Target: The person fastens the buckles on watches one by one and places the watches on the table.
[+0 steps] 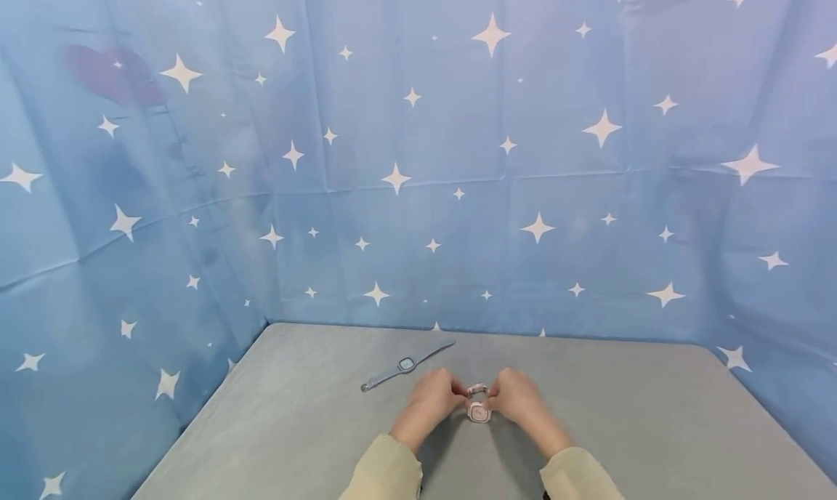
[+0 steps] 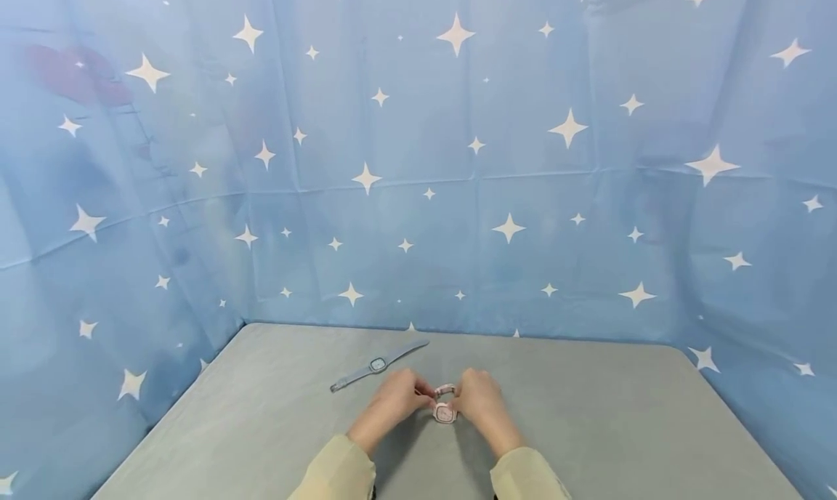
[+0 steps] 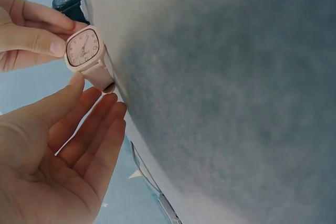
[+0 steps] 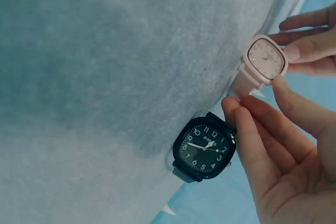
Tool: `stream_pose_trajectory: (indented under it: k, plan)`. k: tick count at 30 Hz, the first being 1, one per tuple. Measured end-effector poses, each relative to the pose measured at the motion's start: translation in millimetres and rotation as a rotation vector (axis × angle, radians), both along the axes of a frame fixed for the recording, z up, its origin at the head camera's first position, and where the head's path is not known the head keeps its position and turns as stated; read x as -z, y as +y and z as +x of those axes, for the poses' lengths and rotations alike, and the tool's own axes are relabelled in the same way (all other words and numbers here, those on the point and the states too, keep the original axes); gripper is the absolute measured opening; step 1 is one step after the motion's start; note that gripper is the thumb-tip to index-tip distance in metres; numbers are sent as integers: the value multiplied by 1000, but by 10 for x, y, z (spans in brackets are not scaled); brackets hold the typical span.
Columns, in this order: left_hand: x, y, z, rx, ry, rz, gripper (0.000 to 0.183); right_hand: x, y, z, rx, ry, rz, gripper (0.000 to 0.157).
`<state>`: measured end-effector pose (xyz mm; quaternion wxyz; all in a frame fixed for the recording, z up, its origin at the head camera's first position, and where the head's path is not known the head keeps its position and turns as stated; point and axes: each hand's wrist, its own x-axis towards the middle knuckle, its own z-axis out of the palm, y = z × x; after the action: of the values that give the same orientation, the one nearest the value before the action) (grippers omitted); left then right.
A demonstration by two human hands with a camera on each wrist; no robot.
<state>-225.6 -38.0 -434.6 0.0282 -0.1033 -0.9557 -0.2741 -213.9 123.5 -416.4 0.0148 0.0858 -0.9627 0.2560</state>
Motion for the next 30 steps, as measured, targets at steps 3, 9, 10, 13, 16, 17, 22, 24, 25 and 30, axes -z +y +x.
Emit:
stream_pose_trajectory:
  k: [3, 9, 10, 13, 16, 17, 22, 24, 25, 30]
  plan:
    - [0, 19, -27, 6, -20, 0, 5, -17, 32, -8, 2, -16, -1, 23]
    - [-58, 22, -87, 50, -51, -15, 5, -57, 54, -12, 0, -59, -54, 9]
    - [-73, 19, -96, 59, -63, -21, 6, -62, 55, -11, -1, -65, -67, 8]
    - [-104, -2, -110, 93, -97, -16, 7, -62, 56, -15, 0, -84, -101, 10]
    - [-129, -52, -123, 132, -121, 21, 8, 12, 69, -72, 4, -77, -110, 14]
    - [-140, -74, -131, 143, -123, 43, 8, 8, 65, -72, 9, -75, -112, 15]
    - [-199, -231, -177, 138, -73, 88, 9, -77, 7, -22, 41, -67, -123, 18]
    - [-219, -307, -198, 103, -60, 92, 8, -78, -11, -28, 41, -60, -124, 17]
    - [-226, -349, -212, 89, -60, 95, 8, -85, -18, -24, 38, -54, -119, 16]
    - [-199, -583, -292, 19, -65, 131, 7, -111, -38, -7, 31, -37, -104, 15]
